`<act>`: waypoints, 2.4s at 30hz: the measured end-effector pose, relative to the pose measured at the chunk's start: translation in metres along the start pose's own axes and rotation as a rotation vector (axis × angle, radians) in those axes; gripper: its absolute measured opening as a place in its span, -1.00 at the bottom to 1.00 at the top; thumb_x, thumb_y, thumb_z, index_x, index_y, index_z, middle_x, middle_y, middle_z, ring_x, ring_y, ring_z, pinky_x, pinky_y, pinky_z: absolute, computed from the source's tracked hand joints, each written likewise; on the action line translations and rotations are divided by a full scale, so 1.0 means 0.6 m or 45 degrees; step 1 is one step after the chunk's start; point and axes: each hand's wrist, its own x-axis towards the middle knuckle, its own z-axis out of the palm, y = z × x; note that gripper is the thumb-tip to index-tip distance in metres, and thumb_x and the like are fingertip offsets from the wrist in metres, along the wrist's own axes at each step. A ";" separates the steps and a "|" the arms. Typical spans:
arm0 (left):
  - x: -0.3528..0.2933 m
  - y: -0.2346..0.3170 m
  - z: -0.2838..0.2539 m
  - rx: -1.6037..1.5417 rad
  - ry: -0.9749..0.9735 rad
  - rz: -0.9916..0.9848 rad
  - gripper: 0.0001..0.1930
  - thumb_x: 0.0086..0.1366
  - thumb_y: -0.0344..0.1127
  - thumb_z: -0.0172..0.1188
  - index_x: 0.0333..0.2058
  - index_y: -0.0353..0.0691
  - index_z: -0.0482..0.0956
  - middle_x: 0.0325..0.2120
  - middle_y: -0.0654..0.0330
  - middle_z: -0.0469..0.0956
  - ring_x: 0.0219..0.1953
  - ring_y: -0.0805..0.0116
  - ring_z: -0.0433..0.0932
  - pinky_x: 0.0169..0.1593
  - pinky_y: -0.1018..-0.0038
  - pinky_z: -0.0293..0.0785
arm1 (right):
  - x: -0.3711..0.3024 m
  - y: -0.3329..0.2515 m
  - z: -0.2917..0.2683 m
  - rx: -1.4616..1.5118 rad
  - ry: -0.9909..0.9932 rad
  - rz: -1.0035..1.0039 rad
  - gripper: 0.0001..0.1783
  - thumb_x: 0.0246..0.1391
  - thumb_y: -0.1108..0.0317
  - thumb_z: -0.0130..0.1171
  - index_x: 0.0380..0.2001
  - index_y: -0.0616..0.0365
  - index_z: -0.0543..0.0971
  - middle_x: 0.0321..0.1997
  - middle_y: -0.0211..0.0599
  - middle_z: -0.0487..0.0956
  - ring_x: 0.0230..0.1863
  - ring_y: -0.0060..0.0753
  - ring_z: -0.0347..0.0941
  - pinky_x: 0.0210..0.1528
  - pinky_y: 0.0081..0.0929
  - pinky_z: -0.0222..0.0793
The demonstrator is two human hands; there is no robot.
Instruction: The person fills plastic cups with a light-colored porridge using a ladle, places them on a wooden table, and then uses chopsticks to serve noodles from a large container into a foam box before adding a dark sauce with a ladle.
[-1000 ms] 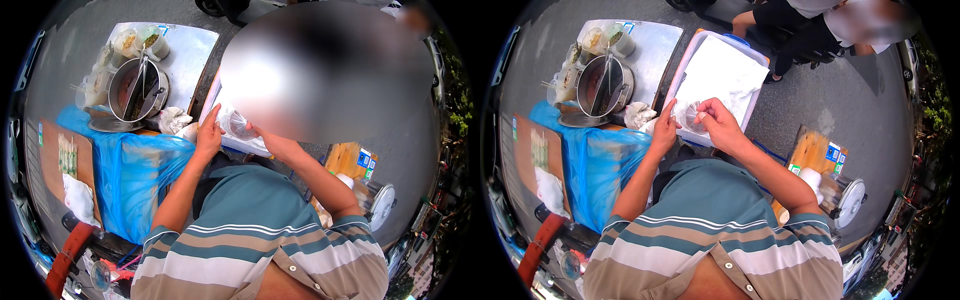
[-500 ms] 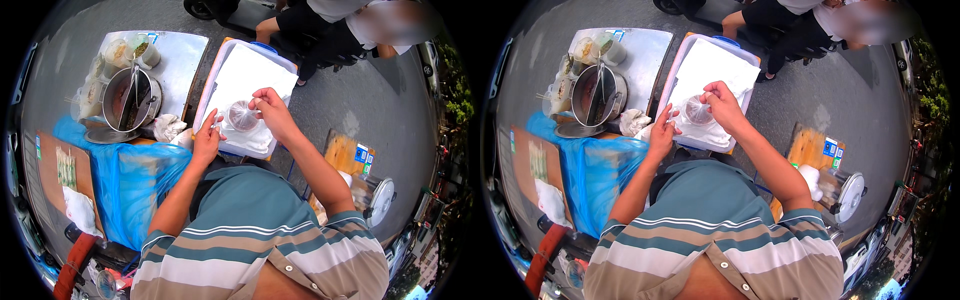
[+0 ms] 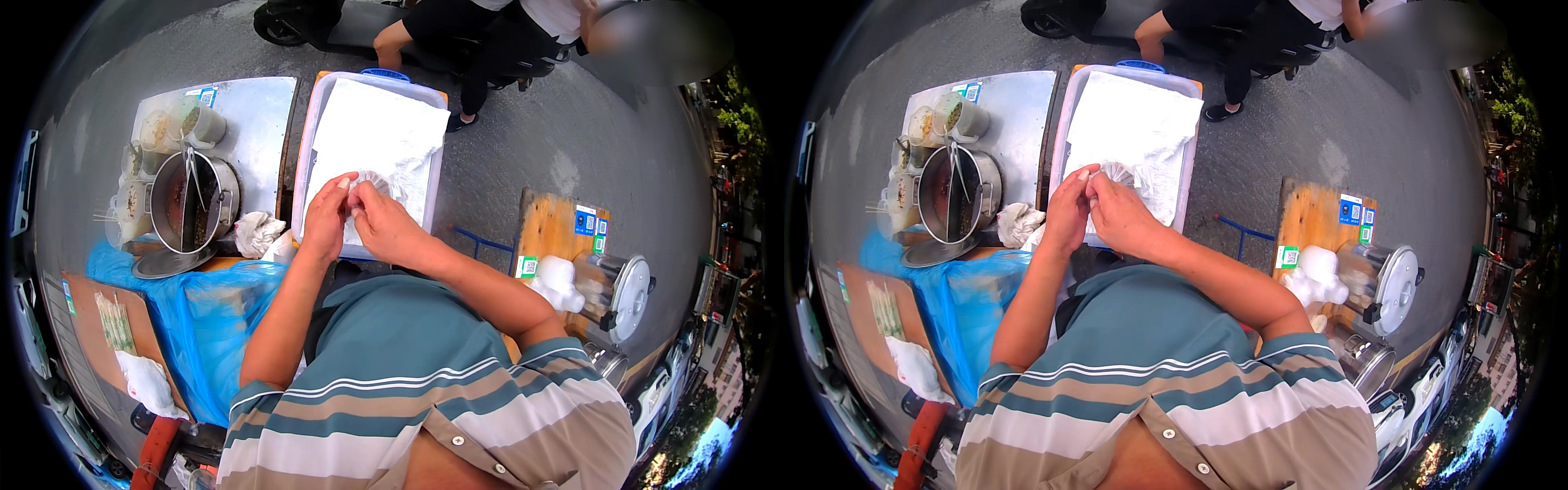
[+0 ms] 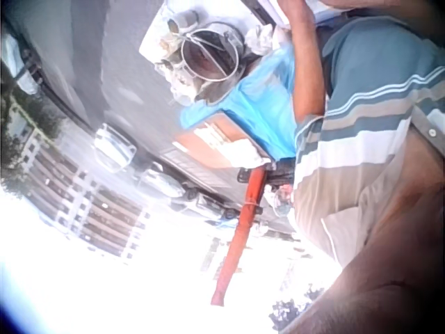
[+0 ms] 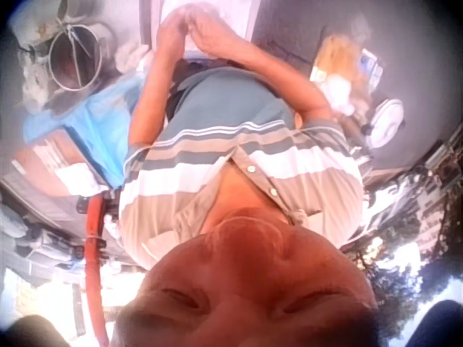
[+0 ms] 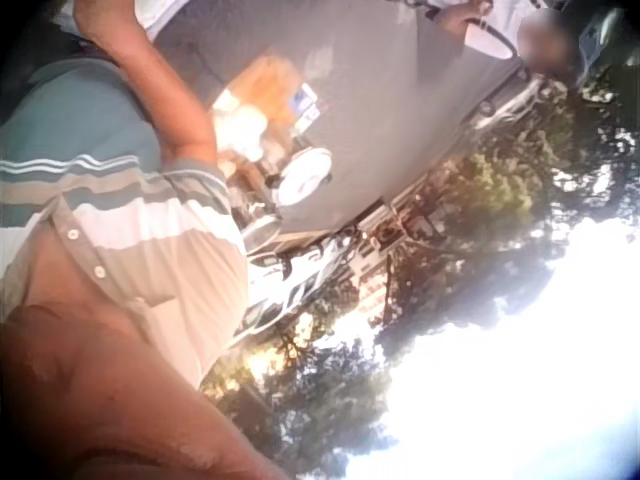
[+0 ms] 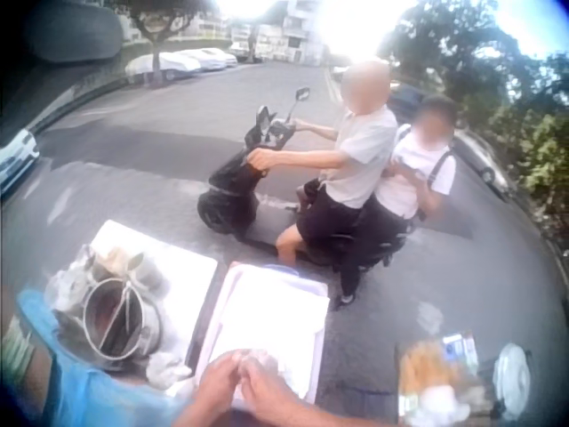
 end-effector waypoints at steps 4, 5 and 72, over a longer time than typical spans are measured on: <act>-0.001 0.004 0.019 0.024 0.050 0.016 -0.72 0.42 -0.39 0.17 0.05 -0.31 0.53 -0.27 0.14 0.68 -0.22 0.49 0.57 -0.02 0.50 0.47 | -0.035 0.007 0.002 -0.316 0.016 -0.319 -0.72 0.05 0.57 0.19 -0.16 0.25 0.41 -0.15 0.07 0.44 0.03 0.17 0.40 0.05 -0.06 0.35; 0.001 0.001 0.018 0.054 0.077 0.058 -0.72 0.39 -0.42 0.20 0.05 -0.32 0.53 -0.28 0.13 0.68 -0.23 0.48 0.58 -0.02 0.50 0.48 | -0.044 0.007 -0.010 -0.314 0.022 -0.319 -0.72 0.05 0.57 0.19 -0.16 0.25 0.41 -0.15 0.07 0.44 0.03 0.17 0.40 0.05 -0.06 0.35; 0.004 0.031 -0.189 0.442 -0.105 0.203 -0.63 0.49 -0.31 0.11 0.22 -0.21 0.42 0.08 0.19 0.57 -0.31 0.51 0.62 -0.28 0.56 0.46 | 0.141 0.055 -0.121 0.516 0.348 0.333 -0.87 0.27 0.33 0.32 -0.22 0.15 0.67 -0.29 -0.55 0.60 -0.21 -0.68 0.43 -0.04 -0.61 0.33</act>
